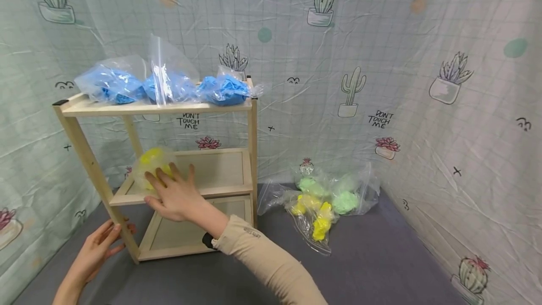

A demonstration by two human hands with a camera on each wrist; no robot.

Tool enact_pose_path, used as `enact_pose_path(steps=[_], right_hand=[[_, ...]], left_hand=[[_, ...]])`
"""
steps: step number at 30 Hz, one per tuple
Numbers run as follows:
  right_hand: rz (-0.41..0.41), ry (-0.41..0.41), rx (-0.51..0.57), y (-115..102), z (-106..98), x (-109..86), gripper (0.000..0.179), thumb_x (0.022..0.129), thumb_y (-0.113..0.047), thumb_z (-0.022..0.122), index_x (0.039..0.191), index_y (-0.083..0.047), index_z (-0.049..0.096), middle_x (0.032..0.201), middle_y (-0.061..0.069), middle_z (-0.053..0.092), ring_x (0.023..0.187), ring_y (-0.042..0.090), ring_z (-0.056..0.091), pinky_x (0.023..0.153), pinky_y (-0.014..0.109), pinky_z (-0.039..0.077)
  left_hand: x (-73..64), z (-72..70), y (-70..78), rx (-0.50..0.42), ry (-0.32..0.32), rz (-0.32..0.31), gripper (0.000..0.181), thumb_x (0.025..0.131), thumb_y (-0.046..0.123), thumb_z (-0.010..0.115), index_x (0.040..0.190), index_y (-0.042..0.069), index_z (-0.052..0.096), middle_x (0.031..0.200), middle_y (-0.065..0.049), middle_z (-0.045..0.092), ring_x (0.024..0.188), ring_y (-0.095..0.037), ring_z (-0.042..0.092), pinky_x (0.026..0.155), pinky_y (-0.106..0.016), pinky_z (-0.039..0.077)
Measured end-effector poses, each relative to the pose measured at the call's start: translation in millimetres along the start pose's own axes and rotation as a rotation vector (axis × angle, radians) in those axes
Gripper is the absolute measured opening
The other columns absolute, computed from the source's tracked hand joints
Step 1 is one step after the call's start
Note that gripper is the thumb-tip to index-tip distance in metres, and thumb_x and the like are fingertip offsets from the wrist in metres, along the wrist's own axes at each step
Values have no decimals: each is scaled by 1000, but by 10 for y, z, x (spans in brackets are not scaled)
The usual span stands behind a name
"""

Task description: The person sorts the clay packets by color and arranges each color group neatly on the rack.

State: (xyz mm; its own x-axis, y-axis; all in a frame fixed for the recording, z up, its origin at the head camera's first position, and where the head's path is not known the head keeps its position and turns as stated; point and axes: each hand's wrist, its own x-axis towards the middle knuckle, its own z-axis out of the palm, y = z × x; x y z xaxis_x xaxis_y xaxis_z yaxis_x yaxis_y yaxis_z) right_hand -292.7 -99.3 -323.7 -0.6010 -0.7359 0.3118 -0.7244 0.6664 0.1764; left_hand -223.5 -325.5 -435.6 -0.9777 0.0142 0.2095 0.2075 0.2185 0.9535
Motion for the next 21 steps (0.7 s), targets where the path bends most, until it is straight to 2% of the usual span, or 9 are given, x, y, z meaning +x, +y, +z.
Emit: enact_pose_path(steps=[6,11,14,18,21], right_hand=[[-31,25,4,46,5,-61,55,94,-52,11,144,-31,1,151,-3,8,140,23,5,105,58,14],[-63,72,4,144,-1,-238,53,95,-51,14,144,-32,6,152,-2,6,140,23,6,106,55,16],[-98,139,-1,231,-10,-385,50,96,-47,21,143,-30,15,150,-3,14,139,24,11,105,53,19],[-167,284,30,366,-40,-611,45,96,-39,33,139,-26,29,144,0,31,136,24,21,103,51,24],[-222,388,60,474,-58,-791,41,97,-36,33,134,-21,37,138,2,40,133,23,28,101,49,26]], left_hand=[[5,-10,3,-6,-4,-1,33,97,26,37,128,18,42,100,24,60,93,9,55,71,-25,51],[9,-4,-8,-33,-5,5,31,97,26,38,127,20,44,100,24,60,93,9,56,70,-22,50],[10,-4,-15,-43,-2,4,30,97,26,38,125,22,45,99,25,60,93,9,56,69,-20,49],[16,-4,-22,-45,1,0,28,97,26,38,124,23,45,99,25,60,92,9,56,69,-20,49],[24,-2,-24,-50,4,0,27,97,25,38,123,23,46,99,24,60,92,9,56,69,-20,49]])
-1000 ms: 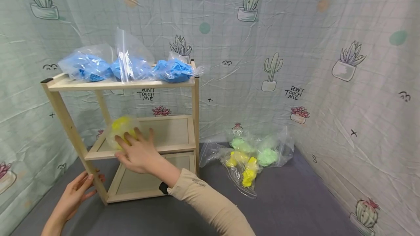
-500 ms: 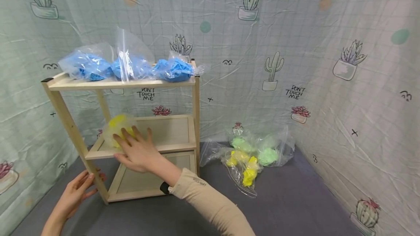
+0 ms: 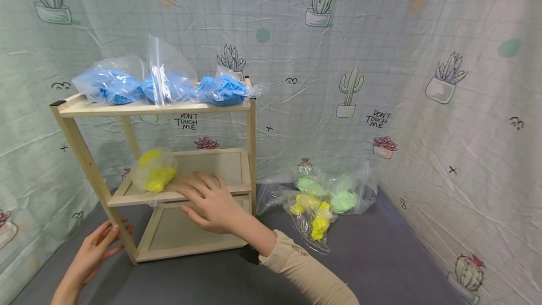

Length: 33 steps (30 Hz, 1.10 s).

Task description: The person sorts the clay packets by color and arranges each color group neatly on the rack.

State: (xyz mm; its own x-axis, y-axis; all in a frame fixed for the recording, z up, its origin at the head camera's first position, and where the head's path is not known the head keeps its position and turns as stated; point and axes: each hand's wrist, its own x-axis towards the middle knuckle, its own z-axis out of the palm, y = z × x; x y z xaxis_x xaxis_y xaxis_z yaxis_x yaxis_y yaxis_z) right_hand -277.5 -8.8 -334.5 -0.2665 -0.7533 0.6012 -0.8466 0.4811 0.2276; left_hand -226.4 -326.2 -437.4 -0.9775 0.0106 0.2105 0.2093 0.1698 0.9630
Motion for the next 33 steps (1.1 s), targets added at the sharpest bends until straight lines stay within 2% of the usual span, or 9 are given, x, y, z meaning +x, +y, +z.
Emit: enact_pose_path(steps=[5,9,14,23,28,30,33], right_hand=[[-47,109,-8,84,-124,-328,43,98,-36,24,130,-16,45,131,3,49,127,20,37,99,49,29],[-42,161,-9,169,-164,-617,38,97,-32,33,127,-15,48,127,4,52,124,20,41,96,49,30],[8,178,-3,305,-205,-1008,34,94,-27,44,124,-14,52,125,5,53,121,22,43,95,46,30],[159,117,-45,629,-183,-1778,39,83,-19,60,121,-15,54,122,4,54,116,23,45,92,46,28],[221,84,-106,844,-125,-2169,35,87,-25,56,119,-13,56,122,8,54,111,28,48,86,49,30],[251,43,-147,928,-106,-2295,36,88,-29,55,120,-12,55,124,11,52,111,30,47,84,50,31],[302,-47,-199,1044,-68,-2451,47,81,-31,63,122,-11,52,130,14,46,115,33,42,81,55,31]], left_hand=[[-1,3,0,-2,3,-3,25,97,25,37,121,25,46,99,24,60,91,9,57,68,-20,49],[-9,8,-3,-3,-1,-1,26,97,25,37,121,26,46,99,24,60,91,8,57,69,-20,49],[-5,16,2,-8,-5,7,27,97,25,37,122,25,46,98,24,60,92,9,56,69,-19,48],[-16,-1,6,-8,-5,12,27,97,25,37,123,25,46,98,25,60,92,10,56,68,-18,47],[-15,-1,8,6,-1,1,28,97,26,38,124,24,45,98,25,60,92,10,55,67,-18,47],[-13,-1,10,2,0,-1,28,97,26,38,124,24,45,98,24,60,91,10,55,67,-18,47],[-9,1,12,-2,-5,1,29,97,26,38,124,24,46,99,24,60,92,11,55,68,-18,47]])
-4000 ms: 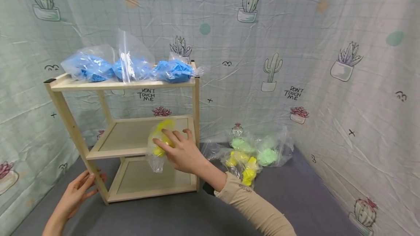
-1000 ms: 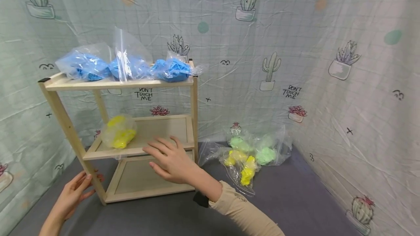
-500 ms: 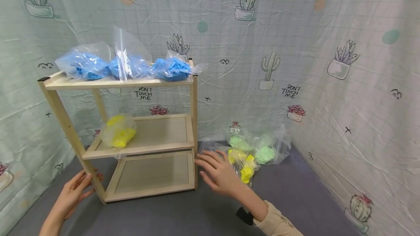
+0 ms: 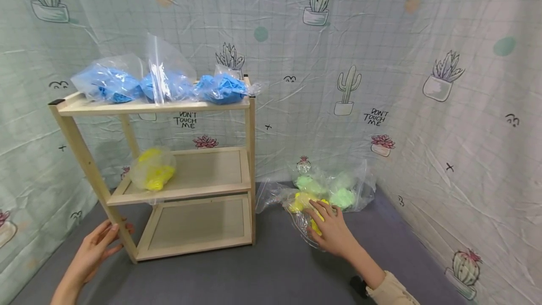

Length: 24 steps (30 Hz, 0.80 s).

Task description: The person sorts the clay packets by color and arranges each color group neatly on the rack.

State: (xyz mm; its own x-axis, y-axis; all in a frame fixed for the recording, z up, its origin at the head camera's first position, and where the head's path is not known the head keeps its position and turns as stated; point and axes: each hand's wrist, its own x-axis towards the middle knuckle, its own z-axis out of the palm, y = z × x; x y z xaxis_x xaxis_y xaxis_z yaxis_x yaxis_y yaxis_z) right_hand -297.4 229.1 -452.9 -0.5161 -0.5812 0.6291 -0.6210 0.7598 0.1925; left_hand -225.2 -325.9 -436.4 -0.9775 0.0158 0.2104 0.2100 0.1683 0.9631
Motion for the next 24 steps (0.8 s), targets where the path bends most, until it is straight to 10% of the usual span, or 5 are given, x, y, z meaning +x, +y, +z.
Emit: enact_pose_path(steps=[24], right_hand=[[105,-335,44,474,339,-167,88,66,-63,65,134,-14,38,140,24,28,118,44,39,80,70,30]], left_hand=[[-22,3,14,14,2,11,31,97,27,38,126,20,45,99,24,60,92,11,55,69,-17,47]])
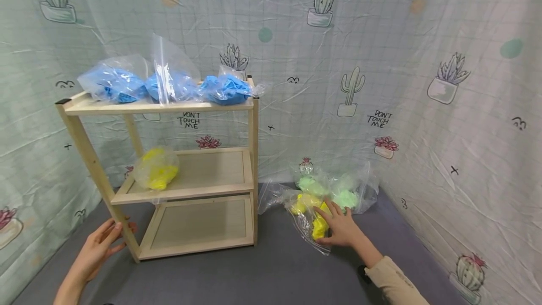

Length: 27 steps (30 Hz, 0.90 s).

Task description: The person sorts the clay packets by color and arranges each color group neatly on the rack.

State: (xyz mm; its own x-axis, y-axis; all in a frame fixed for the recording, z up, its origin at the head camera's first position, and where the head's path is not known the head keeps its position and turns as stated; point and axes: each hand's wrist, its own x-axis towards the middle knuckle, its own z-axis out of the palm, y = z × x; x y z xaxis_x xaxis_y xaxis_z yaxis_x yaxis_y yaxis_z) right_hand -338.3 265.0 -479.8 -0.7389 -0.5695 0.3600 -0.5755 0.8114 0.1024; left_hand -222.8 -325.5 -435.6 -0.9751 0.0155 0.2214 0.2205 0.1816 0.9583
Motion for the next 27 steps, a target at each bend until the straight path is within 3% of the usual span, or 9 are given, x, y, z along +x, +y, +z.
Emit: enact_pose_path(steps=[17,27], right_hand=[[21,-130,29,-28,111,-16,71,75,-60,58,132,-20,44,131,17,43,120,41,39,86,70,24],[-70,-61,-63,-69,120,-23,61,76,-54,61,125,-19,51,114,10,53,103,31,49,79,60,34]], left_hand=[[5,0,0,24,10,-18,32,96,28,38,127,19,44,97,25,60,92,12,54,69,-19,48],[12,3,-7,29,9,-12,35,97,28,37,129,16,42,99,25,59,92,12,54,69,-20,48]])
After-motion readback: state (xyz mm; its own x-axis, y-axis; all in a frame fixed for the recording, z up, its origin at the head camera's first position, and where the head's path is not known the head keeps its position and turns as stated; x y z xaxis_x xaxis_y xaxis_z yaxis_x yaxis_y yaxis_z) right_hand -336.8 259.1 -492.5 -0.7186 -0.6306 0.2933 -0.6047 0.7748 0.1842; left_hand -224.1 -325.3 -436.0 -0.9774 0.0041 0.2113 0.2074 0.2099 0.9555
